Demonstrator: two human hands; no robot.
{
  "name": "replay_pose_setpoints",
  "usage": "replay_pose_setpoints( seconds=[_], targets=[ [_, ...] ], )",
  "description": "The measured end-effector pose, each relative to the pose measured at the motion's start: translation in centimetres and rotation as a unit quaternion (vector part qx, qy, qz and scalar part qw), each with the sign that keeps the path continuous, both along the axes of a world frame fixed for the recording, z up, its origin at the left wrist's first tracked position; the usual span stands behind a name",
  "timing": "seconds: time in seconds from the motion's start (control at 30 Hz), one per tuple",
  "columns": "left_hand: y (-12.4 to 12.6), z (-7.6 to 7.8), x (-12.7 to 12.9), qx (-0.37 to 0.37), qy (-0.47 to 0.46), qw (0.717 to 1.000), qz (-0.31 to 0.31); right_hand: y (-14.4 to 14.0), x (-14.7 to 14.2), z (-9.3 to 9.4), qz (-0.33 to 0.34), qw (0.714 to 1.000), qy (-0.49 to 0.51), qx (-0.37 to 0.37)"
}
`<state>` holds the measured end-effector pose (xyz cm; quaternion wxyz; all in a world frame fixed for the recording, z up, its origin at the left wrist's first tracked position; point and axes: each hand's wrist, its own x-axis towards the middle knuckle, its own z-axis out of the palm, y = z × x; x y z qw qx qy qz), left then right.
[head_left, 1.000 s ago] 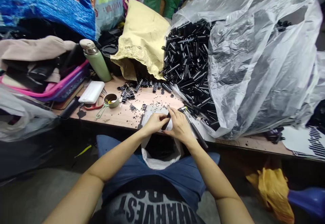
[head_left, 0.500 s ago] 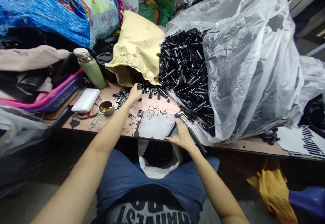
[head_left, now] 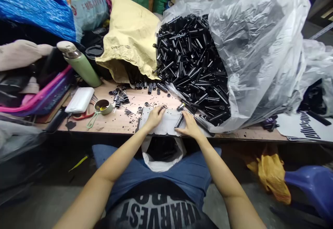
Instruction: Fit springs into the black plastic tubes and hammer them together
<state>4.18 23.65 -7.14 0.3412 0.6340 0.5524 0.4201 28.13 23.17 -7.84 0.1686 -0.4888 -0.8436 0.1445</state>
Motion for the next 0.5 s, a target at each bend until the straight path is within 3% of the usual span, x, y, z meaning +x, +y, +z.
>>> replay_pose_setpoints(
  seconds=[0.1,0.17,0.23,0.3,0.4,0.5],
  targets=[
    [-1.7,-0.7,1.1,0.065,0.274,0.959,-0.022,-0.4,-0.5,0.4,-0.022,0.999,-0.022,-0.012],
    [-2.9,-0.8,0.9,0.065,0.362,0.93,0.003,-0.6,-0.8,0.7,-0.036,0.999,-0.035,-0.019],
    [-3.9,-0.8,0.0,0.064,0.382,0.921,0.039,-0.6,-1.0,0.9,-0.048,0.997,-0.046,-0.027],
    [-4.7,-0.8,-1.2,0.091,0.332,0.938,0.044,-0.7,-1.2,0.9,-0.06,0.996,-0.051,-0.034],
    [-4.8,-0.7,-2.2,0.154,0.153,0.975,0.041,-0.7,-1.3,0.6,-0.07,0.996,-0.046,-0.034],
    [-3.4,-0.4,-1.0,0.159,-0.018,0.984,0.072,-0.7,-1.4,0.3,-0.07,0.996,-0.036,-0.031]
  ],
)
